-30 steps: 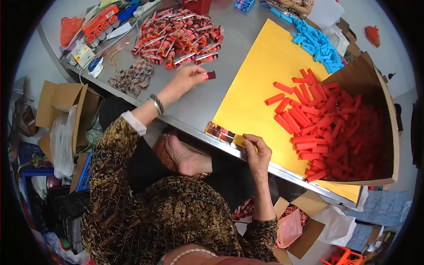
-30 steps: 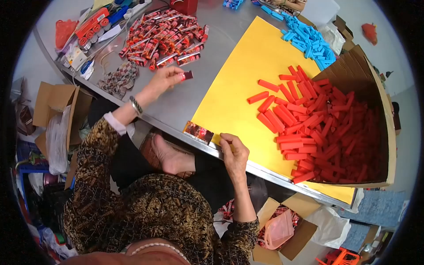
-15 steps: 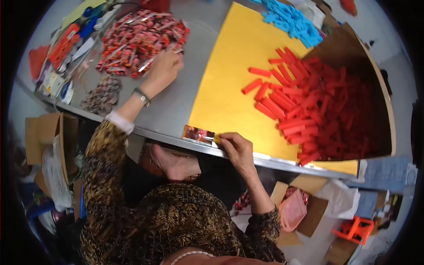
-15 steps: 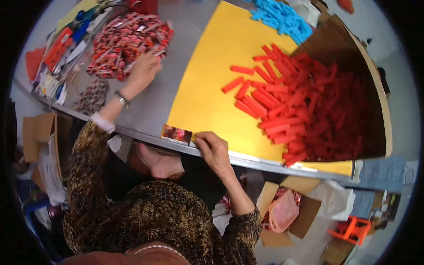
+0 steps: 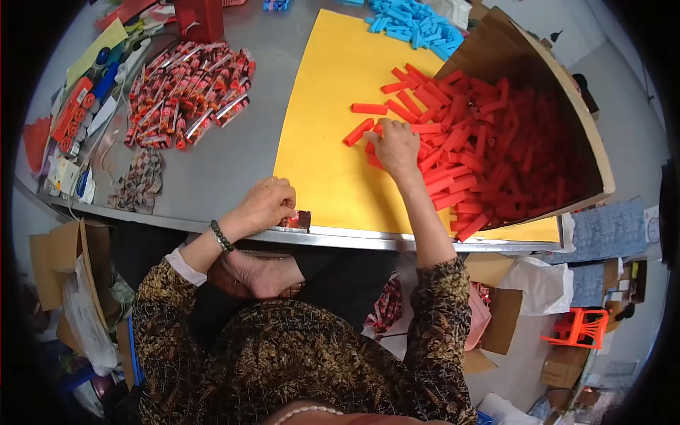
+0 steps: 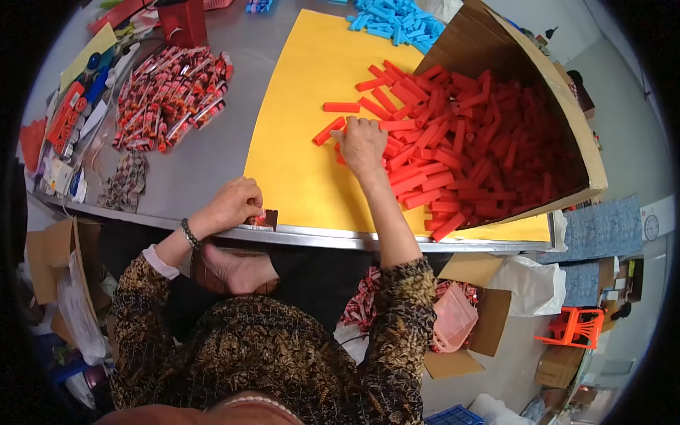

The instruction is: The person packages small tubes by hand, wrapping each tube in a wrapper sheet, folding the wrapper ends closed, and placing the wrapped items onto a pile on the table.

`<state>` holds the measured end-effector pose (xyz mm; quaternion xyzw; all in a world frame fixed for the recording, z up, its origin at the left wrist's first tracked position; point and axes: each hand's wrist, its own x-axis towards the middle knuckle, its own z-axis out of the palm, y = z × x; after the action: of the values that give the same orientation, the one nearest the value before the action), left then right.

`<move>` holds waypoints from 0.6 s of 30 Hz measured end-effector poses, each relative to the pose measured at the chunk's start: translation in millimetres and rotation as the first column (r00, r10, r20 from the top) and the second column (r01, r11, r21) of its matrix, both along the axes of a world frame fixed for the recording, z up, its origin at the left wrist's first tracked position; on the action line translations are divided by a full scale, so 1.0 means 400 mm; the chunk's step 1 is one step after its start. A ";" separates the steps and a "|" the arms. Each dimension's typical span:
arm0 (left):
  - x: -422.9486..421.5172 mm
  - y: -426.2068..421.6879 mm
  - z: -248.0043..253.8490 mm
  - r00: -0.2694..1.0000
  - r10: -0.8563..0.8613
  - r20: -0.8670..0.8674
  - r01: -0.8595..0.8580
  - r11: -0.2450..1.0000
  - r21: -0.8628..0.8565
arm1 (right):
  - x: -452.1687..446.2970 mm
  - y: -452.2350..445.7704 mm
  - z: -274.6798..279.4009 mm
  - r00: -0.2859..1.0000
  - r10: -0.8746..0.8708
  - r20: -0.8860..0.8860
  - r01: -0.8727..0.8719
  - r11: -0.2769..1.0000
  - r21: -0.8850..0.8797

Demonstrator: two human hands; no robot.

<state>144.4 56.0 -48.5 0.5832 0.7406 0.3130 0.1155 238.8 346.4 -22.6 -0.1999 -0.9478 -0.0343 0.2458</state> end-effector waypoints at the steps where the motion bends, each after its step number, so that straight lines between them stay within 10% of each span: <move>1: 0.005 0.002 0.015 0.999 0.002 0.036 -0.001 1.000 -0.023 | -0.019 0.003 -0.006 0.994 -0.066 0.088 0.062 0.997 0.050; 10: 0.008 0.007 0.035 0.984 0.085 0.153 -0.055 0.980 -0.193 | -0.045 -0.021 -0.050 0.960 -0.116 0.253 0.130 0.991 -0.037; 18: 0.034 -0.009 0.019 0.995 0.068 -0.079 -0.062 0.995 0.074 | 0.006 -0.088 -0.023 0.963 0.018 0.269 0.089 0.920 -0.381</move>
<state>157.9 52.3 -41.0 0.5747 0.7517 0.3191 0.0540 241.4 311.0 -31.9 -0.2558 -0.9562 0.1235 0.0704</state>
